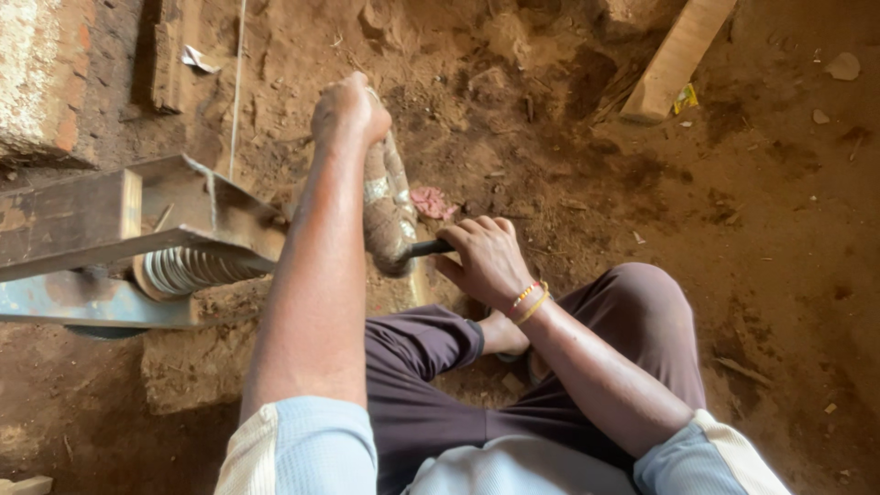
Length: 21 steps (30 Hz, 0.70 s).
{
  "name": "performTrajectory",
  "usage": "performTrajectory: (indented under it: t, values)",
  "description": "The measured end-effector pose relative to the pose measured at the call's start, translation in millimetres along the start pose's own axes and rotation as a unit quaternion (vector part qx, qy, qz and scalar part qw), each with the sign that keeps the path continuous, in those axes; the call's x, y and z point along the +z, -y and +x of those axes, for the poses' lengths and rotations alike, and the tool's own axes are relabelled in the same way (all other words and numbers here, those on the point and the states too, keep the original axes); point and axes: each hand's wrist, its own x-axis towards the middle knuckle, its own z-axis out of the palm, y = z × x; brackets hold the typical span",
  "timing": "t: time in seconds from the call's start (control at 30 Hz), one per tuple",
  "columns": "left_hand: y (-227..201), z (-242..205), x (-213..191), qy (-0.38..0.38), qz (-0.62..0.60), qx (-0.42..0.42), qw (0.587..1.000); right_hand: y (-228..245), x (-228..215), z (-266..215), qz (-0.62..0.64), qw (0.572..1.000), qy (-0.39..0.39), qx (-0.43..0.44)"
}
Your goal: The person turns a hand crank on a manual spooling machine to wind twine onto a spool.
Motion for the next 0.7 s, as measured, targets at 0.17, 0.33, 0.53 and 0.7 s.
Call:
performTrajectory:
  t: [0.17, 0.33, 0.53, 0.7]
  values:
    - [-1, 33, 4, 0.068, 0.042, -0.021, 0.997, 4, -8, 8, 0.031, 0.996, -0.077, -0.017]
    - [5, 60, 12, 0.095, 0.066, -0.001, 0.993, 5, -11, 20, 0.044, 0.988, -0.147, -0.029]
    - [2, 104, 25, 0.229, 0.11, -0.017, 0.967, 5, -13, 48, -0.012, 0.975, -0.22, -0.037]
    - [-2, 106, 25, 0.124, 0.082, -0.015, 0.989, 2, -21, 75, -0.036, 0.971, -0.233, -0.046]
